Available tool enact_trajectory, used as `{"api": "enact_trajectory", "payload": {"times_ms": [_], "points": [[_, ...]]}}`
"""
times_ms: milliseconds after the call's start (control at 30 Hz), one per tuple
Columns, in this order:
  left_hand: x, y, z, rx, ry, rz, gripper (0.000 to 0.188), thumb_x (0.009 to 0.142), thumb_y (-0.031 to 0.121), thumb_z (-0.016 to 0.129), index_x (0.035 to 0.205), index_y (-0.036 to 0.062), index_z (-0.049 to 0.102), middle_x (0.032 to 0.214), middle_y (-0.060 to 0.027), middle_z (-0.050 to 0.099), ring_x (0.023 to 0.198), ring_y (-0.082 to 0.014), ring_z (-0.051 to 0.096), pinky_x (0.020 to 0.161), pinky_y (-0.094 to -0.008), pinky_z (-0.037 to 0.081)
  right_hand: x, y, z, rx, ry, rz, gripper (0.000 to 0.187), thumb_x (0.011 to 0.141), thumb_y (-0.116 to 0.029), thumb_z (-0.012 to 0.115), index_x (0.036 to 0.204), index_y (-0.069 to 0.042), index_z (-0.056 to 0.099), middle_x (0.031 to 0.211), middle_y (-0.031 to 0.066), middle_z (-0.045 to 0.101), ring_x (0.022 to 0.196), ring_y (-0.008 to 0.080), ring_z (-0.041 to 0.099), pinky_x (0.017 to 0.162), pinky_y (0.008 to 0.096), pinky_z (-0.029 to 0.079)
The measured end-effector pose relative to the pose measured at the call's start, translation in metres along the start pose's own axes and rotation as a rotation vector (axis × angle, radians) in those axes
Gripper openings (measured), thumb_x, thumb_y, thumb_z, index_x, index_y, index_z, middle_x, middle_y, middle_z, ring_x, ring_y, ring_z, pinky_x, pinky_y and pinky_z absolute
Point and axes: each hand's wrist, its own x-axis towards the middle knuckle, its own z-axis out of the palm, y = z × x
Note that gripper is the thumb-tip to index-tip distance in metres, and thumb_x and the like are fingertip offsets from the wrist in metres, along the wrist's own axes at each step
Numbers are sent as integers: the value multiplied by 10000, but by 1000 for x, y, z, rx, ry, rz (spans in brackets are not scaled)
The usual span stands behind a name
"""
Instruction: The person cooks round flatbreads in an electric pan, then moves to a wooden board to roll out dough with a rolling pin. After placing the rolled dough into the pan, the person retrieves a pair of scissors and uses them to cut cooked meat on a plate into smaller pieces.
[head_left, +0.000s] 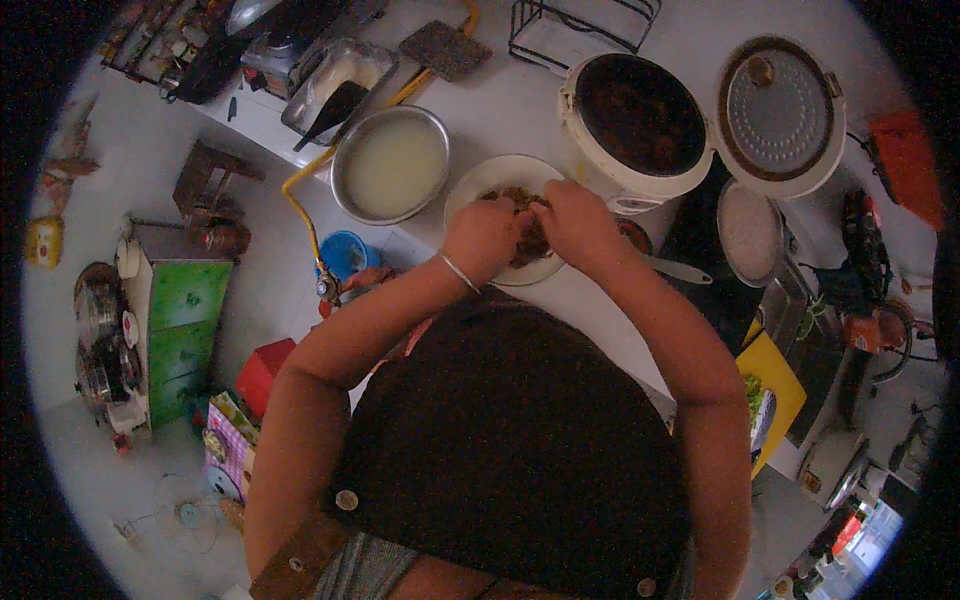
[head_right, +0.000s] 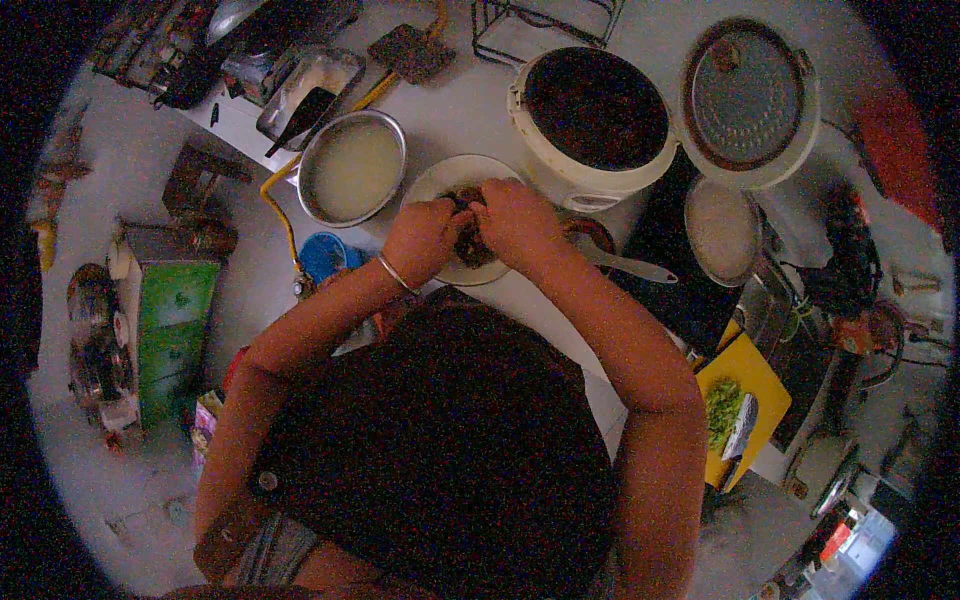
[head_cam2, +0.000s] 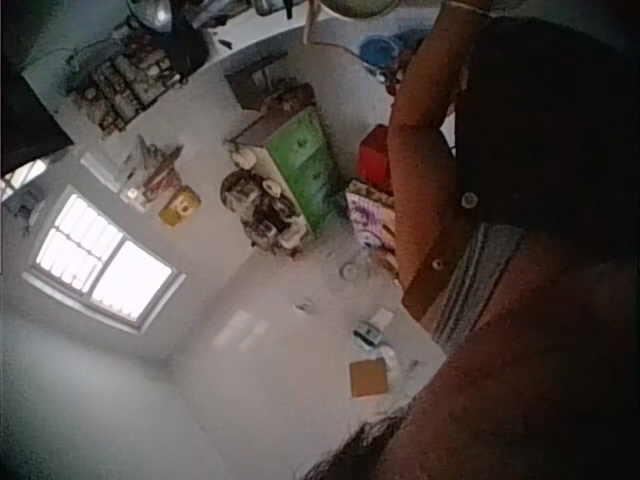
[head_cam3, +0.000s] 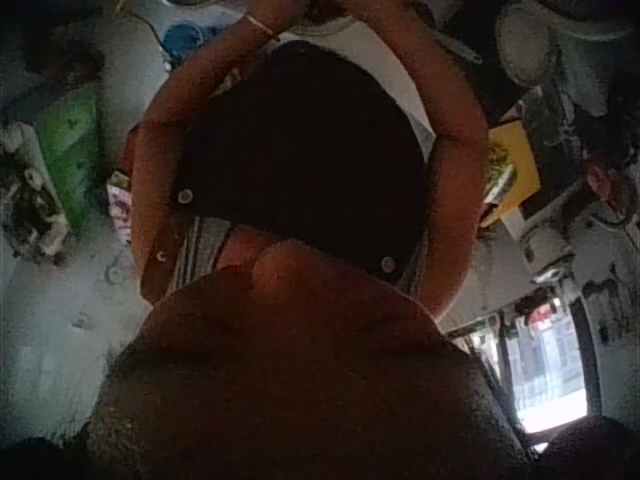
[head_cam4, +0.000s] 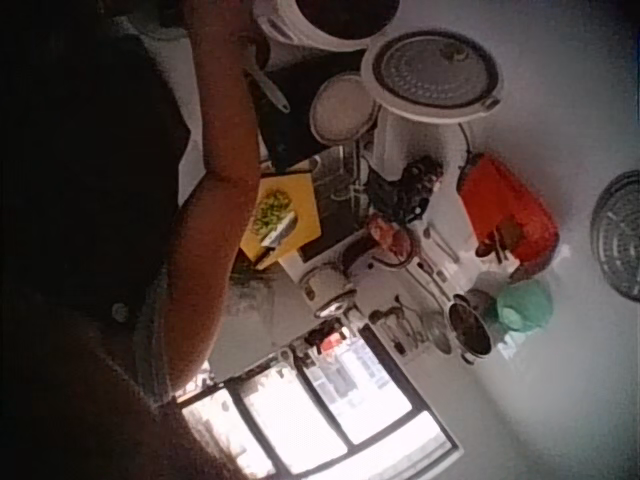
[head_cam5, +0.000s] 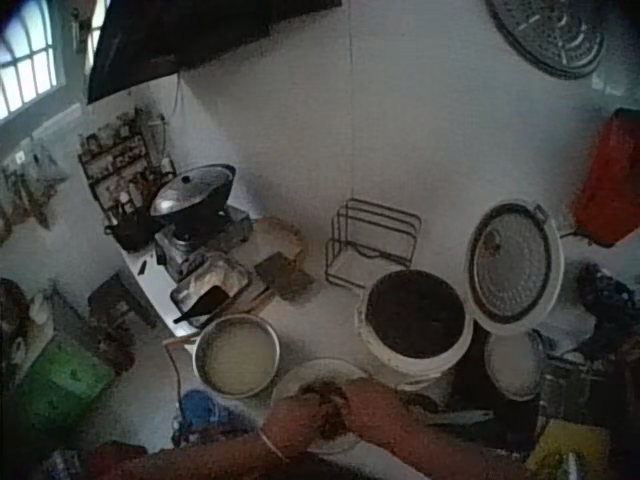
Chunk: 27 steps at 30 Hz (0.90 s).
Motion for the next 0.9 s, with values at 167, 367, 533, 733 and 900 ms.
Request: {"api": "enact_trajectory", "payload": {"times_ms": [167, 367, 533, 733, 900], "points": [[15, -8, -24, -93, -2, -57, 232, 878, 276, 478, 878, 89, 617, 729, -144, 567, 659, -327, 590, 576, -446, 462, 11, 8, -22, 6, -72, -25, 318, 807, -307, 556, 860, 4, 599, 861, 216, 603, 831, 379, 582, 749, 467, 463], [9, -19, -45, -179, -52, -95, 328, 868, 358, 504, 766, 50, 548, 742, -150, 599, 646, -336, 587, 585, -455, 465, 22, 49, -45, 23, -210, -42, 324, 742, -300, 588, 711, 22, 604, 772, 216, 599, 764, 363, 585, 699, 435, 459], [-20, 25, -48, -86, -2, -10, 311, 833, 348, 562, 804, 38, 565, 883, -200, 600, 679, -328, 609, 544, -421, 477, 13, 16, -36, -181, -205, 0, 493, 758, -452, 609, 759, 41, 623, 754, 219, 617, 718, 375, 608, 680, 451, 476], [-42, 32, -8, -88, 353, 198, 285, 802, 301, 605, 794, 22, 546, 1014, -306, 529, 679, -305, 620, 508, -370, 510, 5, -14, -42, -173, -506, 192, 563, 729, -521, 628, 740, 42, 623, 718, 212, 614, 690, 357, 609, 646, 439, 475], [-51, 40, -6, -176, 447, 204, 253, 776, 241, 633, 788, 3, 548, 1016, -256, 531, 719, -306, 615, 557, -362, 522, -2, -14, -39, -179, -490, 260, 641, 719, -551, 624, 827, 81, 620, 755, 235, 625, 735, 371, 629, 688, 437, 498]]}}
